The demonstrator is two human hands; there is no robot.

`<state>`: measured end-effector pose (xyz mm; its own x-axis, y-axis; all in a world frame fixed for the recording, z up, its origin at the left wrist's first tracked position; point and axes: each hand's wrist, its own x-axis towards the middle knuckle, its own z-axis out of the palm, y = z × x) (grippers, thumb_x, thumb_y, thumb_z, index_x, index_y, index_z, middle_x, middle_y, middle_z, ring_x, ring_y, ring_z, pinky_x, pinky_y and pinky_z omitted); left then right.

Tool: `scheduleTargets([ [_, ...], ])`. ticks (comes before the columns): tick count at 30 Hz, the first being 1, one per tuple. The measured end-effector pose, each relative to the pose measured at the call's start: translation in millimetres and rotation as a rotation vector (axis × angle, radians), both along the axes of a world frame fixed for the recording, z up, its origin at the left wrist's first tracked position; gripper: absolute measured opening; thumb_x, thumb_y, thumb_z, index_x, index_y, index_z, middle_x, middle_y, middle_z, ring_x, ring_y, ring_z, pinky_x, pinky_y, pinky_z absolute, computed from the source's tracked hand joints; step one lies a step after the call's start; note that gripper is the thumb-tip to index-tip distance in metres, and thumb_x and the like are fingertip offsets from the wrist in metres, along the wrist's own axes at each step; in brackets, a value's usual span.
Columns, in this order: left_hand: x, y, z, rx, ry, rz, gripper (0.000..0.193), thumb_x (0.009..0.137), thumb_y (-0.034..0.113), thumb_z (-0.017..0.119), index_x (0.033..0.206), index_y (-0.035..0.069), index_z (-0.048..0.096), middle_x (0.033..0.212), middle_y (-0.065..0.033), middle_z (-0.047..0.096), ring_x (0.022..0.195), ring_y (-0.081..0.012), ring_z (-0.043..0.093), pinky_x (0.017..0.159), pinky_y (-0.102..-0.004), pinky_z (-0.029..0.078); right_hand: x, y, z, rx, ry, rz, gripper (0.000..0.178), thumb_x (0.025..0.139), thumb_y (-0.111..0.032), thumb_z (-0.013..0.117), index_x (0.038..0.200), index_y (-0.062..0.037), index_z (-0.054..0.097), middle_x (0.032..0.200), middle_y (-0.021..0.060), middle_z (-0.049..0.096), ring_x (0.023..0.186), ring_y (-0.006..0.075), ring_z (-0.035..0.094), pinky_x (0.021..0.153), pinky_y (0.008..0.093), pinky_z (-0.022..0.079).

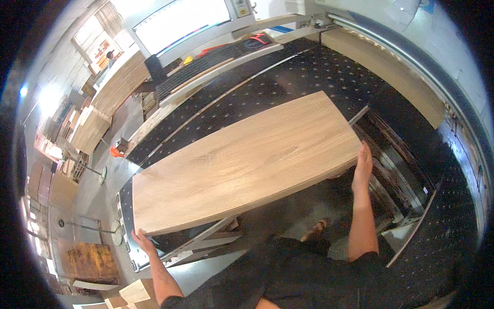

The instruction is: The person repeatedly picks up rectangular wood panels from a perforated worktable, carries them across the workshop, and stacks them on a growing pile. The person also handles a stack of thin wooden strips, moving them to the same pile.

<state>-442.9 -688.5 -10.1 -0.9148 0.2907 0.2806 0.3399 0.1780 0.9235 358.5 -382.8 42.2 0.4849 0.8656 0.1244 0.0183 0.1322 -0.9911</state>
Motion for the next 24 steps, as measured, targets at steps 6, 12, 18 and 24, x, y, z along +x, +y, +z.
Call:
scheduleTargets([
  [6, -15, -31, 6, 0.203, -0.166, -0.065, 0.059, 0.101, 0.030, 0.044, 0.151, -0.002, 0.042, 0.145, -0.0180, 0.050, 0.132, -0.0295, 0.048, 0.114, -0.0405, 0.035, -90, 26, -11, 0.000, 0.068, -0.194, 0.074, 0.102, -0.054, 0.056, 0.158, -0.0123, 0.033, 0.159, 0.0172, 0.035, 0.147, 0.0333, 0.037, 0.118, 0.0503, 0.031],
  [12, -39, -32, 18, 0.243, -0.224, 0.008, 0.055, 0.101, 0.030, 0.046, 0.146, -0.001, 0.046, 0.140, -0.0161, 0.053, 0.128, -0.0289, 0.049, 0.112, -0.0400, 0.035, -138, 76, -33, 0.119, 0.104, -0.193, 0.064, 0.103, -0.048, 0.057, 0.150, -0.0076, 0.039, 0.147, 0.0173, 0.044, 0.131, 0.0314, 0.050, 0.111, 0.0455, 0.038],
  [18, -89, -13, 13, 0.158, -0.213, 0.020, 0.055, 0.099, 0.030, 0.050, 0.145, 0.000, 0.048, 0.142, -0.0155, 0.053, 0.130, -0.0290, 0.049, 0.113, -0.0411, 0.035, -191, 135, -47, 0.107, -0.063, -0.163, 0.060, 0.105, -0.043, 0.056, 0.151, -0.0069, 0.041, 0.154, 0.0178, 0.044, 0.140, 0.0330, 0.045, 0.116, 0.0437, 0.035],
  [24, -127, 14, 15, 0.149, -0.220, -0.021, 0.059, 0.097, 0.032, 0.049, 0.147, -0.001, 0.049, 0.146, -0.0150, 0.051, 0.134, -0.0292, 0.048, 0.114, -0.0417, 0.035, -254, 199, -29, 0.119, -0.164, -0.139, 0.053, 0.103, -0.034, 0.059, 0.147, -0.0075, 0.046, 0.150, 0.0211, 0.048, 0.138, 0.0366, 0.047, 0.116, 0.0453, 0.036],
])
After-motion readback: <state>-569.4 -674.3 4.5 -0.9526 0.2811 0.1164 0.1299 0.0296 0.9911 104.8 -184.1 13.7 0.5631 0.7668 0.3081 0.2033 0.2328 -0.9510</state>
